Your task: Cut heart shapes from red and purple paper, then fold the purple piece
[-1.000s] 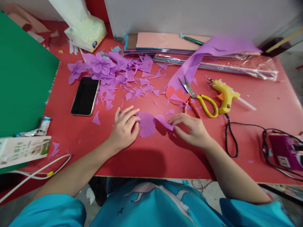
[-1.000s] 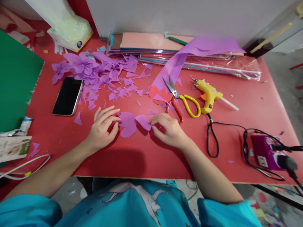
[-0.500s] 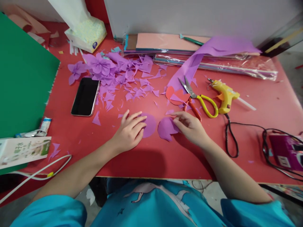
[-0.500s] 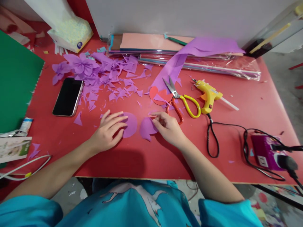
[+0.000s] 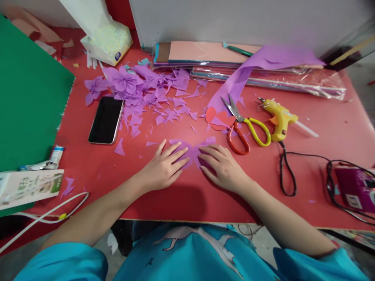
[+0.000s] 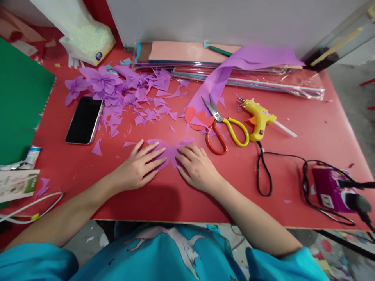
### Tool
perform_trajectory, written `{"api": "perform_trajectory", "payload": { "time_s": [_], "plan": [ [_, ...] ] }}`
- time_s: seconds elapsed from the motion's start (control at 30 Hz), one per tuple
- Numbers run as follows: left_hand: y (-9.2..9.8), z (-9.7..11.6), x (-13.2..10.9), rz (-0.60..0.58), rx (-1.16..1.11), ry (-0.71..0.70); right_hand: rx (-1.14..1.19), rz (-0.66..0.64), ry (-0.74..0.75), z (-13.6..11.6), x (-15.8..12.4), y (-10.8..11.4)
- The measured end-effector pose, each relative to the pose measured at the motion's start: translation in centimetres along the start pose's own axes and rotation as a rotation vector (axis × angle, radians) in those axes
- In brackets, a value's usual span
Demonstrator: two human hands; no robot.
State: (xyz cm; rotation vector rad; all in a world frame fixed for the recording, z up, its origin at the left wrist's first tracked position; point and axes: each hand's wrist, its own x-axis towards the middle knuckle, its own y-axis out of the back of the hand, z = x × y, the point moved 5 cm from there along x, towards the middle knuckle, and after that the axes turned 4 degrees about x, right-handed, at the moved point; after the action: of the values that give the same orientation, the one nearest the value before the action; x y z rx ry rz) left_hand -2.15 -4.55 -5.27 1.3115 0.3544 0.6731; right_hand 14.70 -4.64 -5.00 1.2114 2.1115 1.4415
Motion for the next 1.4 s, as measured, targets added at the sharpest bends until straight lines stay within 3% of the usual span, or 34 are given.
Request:
{"api": "perform_trajectory", "payload": {
  "time_s": [0.27, 0.53, 0.67, 0.8, 1.07, 1.13, 1.23, 1.4],
  "plan": [
    [0.0, 0.3, 0.1, -0.040, 0.011, -0.017, 0.001, 0.000, 0.021, 0.4, 0.1, -0.4],
    [0.1, 0.2, 0.0, 0.000, 0.065, 0.009, -0.010, 0.021, 0.026, 0.4, 0.1, -0.3],
    [-0.5, 0.5, 0.0, -0.119, 0.025, -0.031, -0.011, 0.009, 0.053, -0.1, 0.1, -0.4],
    [-1.1, 0.7, 0.0, -0.206, -0.003, -0.047, -0.028, 0.086, 0.010, 0.5, 0.2, -0.1],
    [-1.0, 0.5, -0.1, -0.213, -0.026, -0.029, -0.107, 0.144, -0.125, 3.0, 0.2, 0.4],
    [-1.0, 0.4, -0.1, -0.211, -0.027, -0.031, -0.104, 0.111, -0.058, 2.5, 0.2, 0.4],
    [-1.1, 0.4, -0.1, -0.212, -0.023, -0.030, -0.096, -0.039, 0.062, 1.3, 0.3, -0.3],
    [-1.0, -0.1, 0.0, -0.188, -0.025, -0.028, -0.119, -0.118, 0.017, 1.1, 0.3, -1.3]
  ]
}}
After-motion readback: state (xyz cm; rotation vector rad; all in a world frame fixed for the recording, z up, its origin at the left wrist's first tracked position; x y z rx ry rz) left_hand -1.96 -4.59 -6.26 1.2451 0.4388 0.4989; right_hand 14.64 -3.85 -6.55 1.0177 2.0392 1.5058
